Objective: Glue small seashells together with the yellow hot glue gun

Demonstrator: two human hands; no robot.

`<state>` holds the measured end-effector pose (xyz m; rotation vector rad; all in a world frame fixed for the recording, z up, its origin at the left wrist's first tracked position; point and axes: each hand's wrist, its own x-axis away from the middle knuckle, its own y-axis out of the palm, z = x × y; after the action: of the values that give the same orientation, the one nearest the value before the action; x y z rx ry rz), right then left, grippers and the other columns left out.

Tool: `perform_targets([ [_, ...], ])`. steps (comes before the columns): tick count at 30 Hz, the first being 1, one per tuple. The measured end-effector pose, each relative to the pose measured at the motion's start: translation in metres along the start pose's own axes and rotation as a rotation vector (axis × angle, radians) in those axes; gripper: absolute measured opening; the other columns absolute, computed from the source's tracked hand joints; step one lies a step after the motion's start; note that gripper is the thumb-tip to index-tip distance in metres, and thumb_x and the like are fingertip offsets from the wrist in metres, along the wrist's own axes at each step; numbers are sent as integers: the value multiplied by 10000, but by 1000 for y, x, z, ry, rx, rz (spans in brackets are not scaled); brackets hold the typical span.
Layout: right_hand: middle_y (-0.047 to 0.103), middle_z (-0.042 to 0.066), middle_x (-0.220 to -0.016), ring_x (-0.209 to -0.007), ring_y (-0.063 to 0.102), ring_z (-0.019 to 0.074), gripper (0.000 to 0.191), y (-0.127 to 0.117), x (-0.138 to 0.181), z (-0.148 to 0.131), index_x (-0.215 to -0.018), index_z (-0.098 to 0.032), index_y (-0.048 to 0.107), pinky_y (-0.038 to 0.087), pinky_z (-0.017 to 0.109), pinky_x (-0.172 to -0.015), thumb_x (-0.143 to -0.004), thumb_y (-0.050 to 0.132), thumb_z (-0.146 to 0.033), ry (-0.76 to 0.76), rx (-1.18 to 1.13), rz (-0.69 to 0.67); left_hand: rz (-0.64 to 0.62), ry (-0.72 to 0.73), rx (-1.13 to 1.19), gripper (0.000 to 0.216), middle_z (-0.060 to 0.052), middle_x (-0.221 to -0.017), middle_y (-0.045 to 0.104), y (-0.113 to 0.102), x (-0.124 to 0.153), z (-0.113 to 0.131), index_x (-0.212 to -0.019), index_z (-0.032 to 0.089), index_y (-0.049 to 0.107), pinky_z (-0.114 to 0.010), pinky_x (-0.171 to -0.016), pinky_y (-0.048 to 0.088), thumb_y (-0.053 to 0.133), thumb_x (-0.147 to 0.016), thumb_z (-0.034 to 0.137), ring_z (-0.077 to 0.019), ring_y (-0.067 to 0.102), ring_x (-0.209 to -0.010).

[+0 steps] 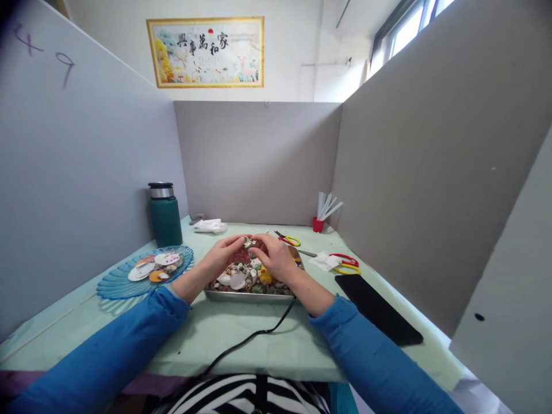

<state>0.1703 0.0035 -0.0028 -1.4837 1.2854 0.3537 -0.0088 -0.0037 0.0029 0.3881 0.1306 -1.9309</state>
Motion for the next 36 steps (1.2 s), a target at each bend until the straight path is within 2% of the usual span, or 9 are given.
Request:
perform_targets([
  [6, 619, 33, -764, -679, 550, 150, 159, -1, 0, -3, -865, -192, 612, 411, 259, -634, -898, 485, -281, -35, 53, 5, 58, -43, -23, 405, -4, -707, 586, 3, 0, 1, -950, 142, 575, -241, -525, 495, 642, -743, 484, -91, 553, -523],
  [10, 618, 28, -755, -661, 541, 147, 142, -1, 1, -5, -858, -192, 599, 406, 259, -625, -890, 498, -287, -39, 55, 12, 20, -38, -32, 369, -13, -701, 594, 2, -1, 0, -823, 144, 543, -236, -497, 479, 617, -755, 500, -89, 548, -480],
  [14, 625, 25, -761, -668, 546, 146, 142, -1, 2, -5, -845, -193, 592, 407, 257, -626, -887, 496, -289, -17, 61, 40, -53, -66, 35, 437, -42, -718, 599, 1, 0, 1, -855, 118, 574, -274, -517, 491, 546, -784, 548, -106, 551, -486],
  [18, 623, 19, -740, -651, 544, 142, 134, 0, 2, -4, -839, -194, 584, 407, 254, -620, -889, 494, -281, 2, 56, 42, -112, -61, -44, 368, -14, -713, 565, 5, 5, 7, -892, 123, 605, -264, -547, 491, 654, -734, 451, -97, 538, -525],
  [22, 626, 24, -748, -624, 532, 140, 130, 0, 2, -4, -855, -193, 591, 407, 256, -607, -884, 510, -291, -18, 55, 13, -68, -71, -109, 353, 11, -678, 526, 7, 7, 9, -957, 140, 629, -221, -540, 467, 688, -711, 386, -82, 510, -548],
  [27, 618, 22, -743, -606, 517, 135, 128, 0, 2, -6, -864, -195, 595, 402, 256, -599, -881, 526, -302, -36, 64, 12, -40, -94, -100, 383, -1, -701, 562, 7, 4, 6, -1032, 158, 593, -248, -540, 485, 652, -734, 391, -97, 530, -548],
  [31, 599, 13, -724, -594, 511, 129, 120, 1, 2, -5, -841, -196, 580, 394, 253, -586, -871, 544, -307, -33, 73, 20, 4, -78, -115, 338, 18, -654, 558, 8, 4, 6, -979, 165, 561, -252, -514, 482, 654, -727, 371, -111, 556, -519],
  [33, 593, 11, -737, -590, 516, 126, 125, 2, 2, -2, -893, -195, 565, 401, 252, -582, -854, 571, -314, -8, 55, 41, 6, -65, -102, 306, 15, -672, 566, 6, 4, 6, -946, 166, 570, -251, -518, 484, 657, -723, 355, -108, 559, -522],
  [36, 592, 36, -841, -643, 539, 138, 265, 3, 2, 2, -1024, -195, 535, 434, 264, -617, -814, 626, -329, 7, 38, 110, -2, -52, -88, 323, -7, -746, 598, 3, 4, 5, -993, 168, 602, -258, -549, 497, 661, -721, 331, -104, 563, -553],
])
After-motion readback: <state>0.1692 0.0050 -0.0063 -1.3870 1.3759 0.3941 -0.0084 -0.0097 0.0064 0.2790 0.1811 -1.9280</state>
